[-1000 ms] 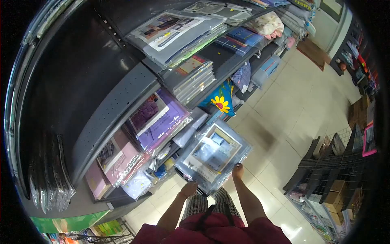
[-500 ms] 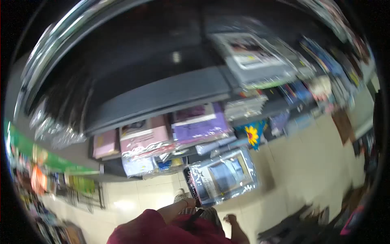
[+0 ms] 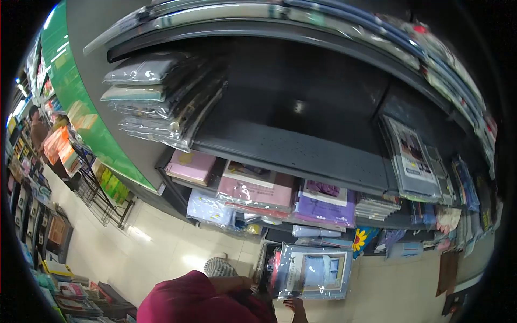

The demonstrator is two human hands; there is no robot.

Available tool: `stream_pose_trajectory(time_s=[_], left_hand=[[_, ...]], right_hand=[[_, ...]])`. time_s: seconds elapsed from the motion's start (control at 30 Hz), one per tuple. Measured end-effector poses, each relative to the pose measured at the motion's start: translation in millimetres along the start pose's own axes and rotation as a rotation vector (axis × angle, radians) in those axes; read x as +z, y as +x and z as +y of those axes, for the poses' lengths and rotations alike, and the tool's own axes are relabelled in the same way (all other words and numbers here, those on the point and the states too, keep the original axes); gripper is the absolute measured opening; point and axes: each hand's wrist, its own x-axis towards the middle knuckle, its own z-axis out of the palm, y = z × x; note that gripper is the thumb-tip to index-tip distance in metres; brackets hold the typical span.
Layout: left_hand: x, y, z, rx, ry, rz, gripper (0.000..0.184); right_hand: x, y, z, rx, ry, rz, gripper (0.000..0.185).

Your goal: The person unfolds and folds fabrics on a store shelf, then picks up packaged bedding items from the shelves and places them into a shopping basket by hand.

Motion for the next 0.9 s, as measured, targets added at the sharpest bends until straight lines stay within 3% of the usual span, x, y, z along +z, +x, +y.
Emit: stream_pose_trajectory(time_s=[0.17, 0.27, 0.3, 0.33, 0.43, 0.6, 0.67, 0.83, 0.9], left_hand=[[-23.6, -44.9, -71.3, -0.014, -0.072, 0.1, 0.034], [-54.1, -80.3, -117.0, -0.033, -0.129, 0.225, 0.036], [-64.6, -91.1, -132.4, -0.033, -0.159, 0.279, 0.037], [-73.8, -99.0, -149.8, -0.03, -0.191, 0.346, 0.038], [-90.3, -138.7, -198.6, 0.006, -0.281, 0.528, 0.039], [-98.6, -203.1, -274.3, -0.013, -0.314, 0.696, 0.04], [-95.7, -222.3, -301.2, 0.025, -0.361, 0.686, 0.041], [-105.4, -260.0, -324.8, -0.018, -0.236, 0.586, 0.042], [-131.7, -281.5, -308.3, 0.045, -0.224, 0.612, 0.042]], right_hand=[[46.6, -11.6, -88.6, 0.224, -0.348, -0.275, 0.032], [99.7, 14.6, -90.1, 0.192, -0.329, -0.363, 0.033], [155.9, -39.3, -127.7, 0.289, -0.391, -0.147, 0.028], [155.1, 33.6, -110.6, 0.347, -0.619, -0.429, 0.038], [269.3, -37.4, -174.2, -0.083, -0.669, -0.378, 0.031], [385.5, -35.3, -264.9, -0.43, -0.817, -0.368, 0.031], [426.6, -61.7, -305.8, -0.634, -0.703, -0.32, 0.028], [480.3, -104.2, -340.5, -0.85, -0.639, -0.175, 0.029], [485.4, -125.5, -334.8, -0.805, -0.655, -0.16, 0.03]])
